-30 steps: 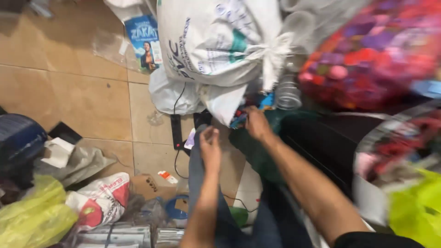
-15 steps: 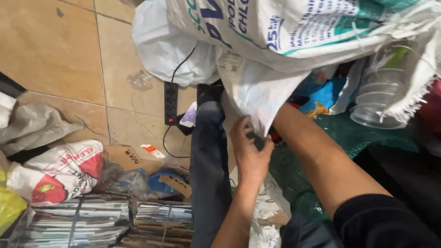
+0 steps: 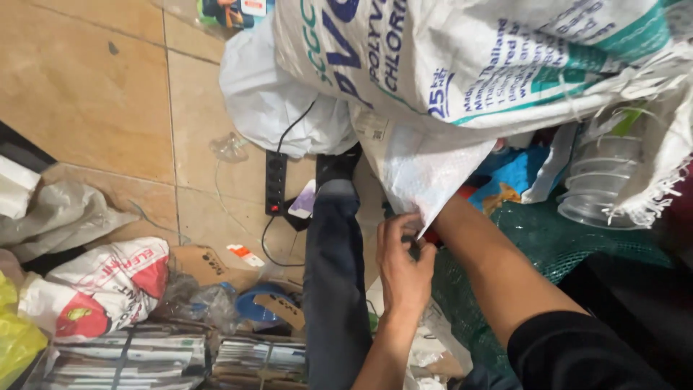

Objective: Sorting various plastic items, bottle caps, and cans into bags.

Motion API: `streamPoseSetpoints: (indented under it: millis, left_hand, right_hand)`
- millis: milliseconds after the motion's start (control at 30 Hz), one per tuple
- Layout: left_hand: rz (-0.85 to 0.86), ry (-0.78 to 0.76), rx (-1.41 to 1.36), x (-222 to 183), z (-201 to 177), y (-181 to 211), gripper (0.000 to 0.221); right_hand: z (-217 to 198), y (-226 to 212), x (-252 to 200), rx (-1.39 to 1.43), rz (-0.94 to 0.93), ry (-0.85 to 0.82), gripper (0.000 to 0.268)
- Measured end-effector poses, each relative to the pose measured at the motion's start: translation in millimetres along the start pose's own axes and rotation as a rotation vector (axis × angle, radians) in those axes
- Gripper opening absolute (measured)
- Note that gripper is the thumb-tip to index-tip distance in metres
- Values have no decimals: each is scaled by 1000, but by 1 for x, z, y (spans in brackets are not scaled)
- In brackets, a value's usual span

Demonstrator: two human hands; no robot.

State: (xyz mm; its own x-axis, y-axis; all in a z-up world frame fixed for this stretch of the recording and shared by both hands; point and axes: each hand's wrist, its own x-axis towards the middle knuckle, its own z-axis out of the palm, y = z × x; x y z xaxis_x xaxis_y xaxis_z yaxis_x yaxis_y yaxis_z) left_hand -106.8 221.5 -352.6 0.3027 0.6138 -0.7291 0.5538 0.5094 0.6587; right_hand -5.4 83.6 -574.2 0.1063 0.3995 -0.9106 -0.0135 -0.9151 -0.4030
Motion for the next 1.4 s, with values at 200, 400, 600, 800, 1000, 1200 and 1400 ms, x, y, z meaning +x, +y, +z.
streamPoseSetpoints:
  millis: [200, 400, 600, 800, 1000, 1200, 1400]
  left_hand:
    - [-43, -5, -10, -1, 3, -8, 42]
    - [-63, -1, 1, -2, 4, -9, 37]
    - [-37, 8, 6, -3, 11, -20, 30]
    - [93, -5, -2, -13, 0, -17, 29]
    - [64, 48, -39, -41, -27, -44, 36]
    - [-94, 23, -85, -104, -57, 21, 41]
    - [-70, -194, -500, -144, -53, 82, 43]
  right_hand:
    - [-27, 19, -28, 130, 66, 69, 29]
    - [6, -42, 17, 269, 122, 144, 29]
    - [-7, -42, 7, 400, 170, 239, 28]
    - [-10, -56, -38, 522, 215, 297, 28]
    - [-65, -90, -72, 646, 143, 410, 27]
    - [-93, -144, -180, 917, -102, 632, 22]
    - [-92, -260, -374, 1168, -322, 354, 23]
